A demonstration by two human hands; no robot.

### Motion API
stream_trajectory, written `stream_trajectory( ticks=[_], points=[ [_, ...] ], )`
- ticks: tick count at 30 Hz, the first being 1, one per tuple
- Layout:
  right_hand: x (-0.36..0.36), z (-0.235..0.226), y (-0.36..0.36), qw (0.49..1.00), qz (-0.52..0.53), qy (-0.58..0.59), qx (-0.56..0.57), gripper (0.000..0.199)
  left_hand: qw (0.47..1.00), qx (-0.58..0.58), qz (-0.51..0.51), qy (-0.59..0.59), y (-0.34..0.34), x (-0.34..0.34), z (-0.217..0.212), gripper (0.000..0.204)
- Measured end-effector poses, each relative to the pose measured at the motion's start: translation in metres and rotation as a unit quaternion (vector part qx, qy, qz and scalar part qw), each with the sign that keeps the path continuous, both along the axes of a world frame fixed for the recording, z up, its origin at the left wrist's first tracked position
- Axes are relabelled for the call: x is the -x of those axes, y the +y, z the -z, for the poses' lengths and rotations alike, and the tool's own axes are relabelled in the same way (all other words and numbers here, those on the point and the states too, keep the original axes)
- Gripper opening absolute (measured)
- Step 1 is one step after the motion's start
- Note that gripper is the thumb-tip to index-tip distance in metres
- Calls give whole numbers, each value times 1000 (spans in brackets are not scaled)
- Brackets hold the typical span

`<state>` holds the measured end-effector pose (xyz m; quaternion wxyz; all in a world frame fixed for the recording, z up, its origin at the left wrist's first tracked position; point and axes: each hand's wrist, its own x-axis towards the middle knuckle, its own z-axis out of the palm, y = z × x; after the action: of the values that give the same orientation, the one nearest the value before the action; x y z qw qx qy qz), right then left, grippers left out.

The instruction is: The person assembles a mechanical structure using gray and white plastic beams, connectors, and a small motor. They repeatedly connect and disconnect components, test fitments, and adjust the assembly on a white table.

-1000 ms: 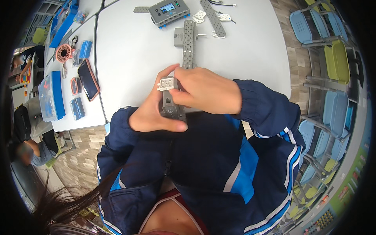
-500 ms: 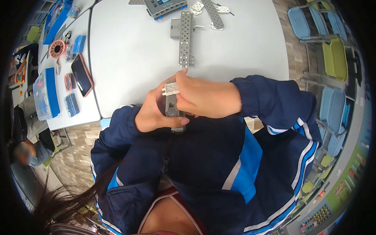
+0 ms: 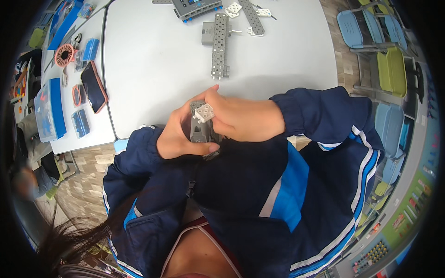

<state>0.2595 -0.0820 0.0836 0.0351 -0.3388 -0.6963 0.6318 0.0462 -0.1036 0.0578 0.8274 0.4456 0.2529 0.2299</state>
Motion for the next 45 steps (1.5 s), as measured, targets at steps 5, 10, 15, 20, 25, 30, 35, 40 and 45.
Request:
stream_trajectory(
  ticks=[5, 10, 15, 20, 25, 30, 35, 40, 45],
  points=[
    [-2, 6, 3, 991, 89, 44, 86, 27, 1000, -12, 0, 8, 6, 2, 13, 94],
    [-18, 3, 15, 978, 180, 83, 69, 21, 995, 67, -3, 73, 36, 14, 5, 91],
    [-57, 1, 38, 924, 352, 137, 61, 23, 991, 104, -78, 4, 57, 28, 3, 80],
    [-128, 46, 32, 807, 573, 131, -61, 29, 980, 106, -146, -79, 71, 30, 9, 75],
    [-157, 112, 30, 778, 601, 30, -179, 31, 959, 129, -230, -105, 70, 19, 15, 68],
    [-125, 98, 29, 656, 562, -259, -433, 43, 922, 85, -364, -98, 64, 0, 6, 55],
    [-25, 44, 3, 729, 468, -5, -499, 50, 862, 24, -489, -132, 59, -22, 2, 53],
    [39, 29, 36, 797, 286, 10, -532, 45, 840, 10, -522, -152, 59, -42, 3, 58],
    [39, 36, 64, 793, 184, -16, -581, 33, 857, -68, -503, -87, 66, -39, 6, 56]
  ],
)
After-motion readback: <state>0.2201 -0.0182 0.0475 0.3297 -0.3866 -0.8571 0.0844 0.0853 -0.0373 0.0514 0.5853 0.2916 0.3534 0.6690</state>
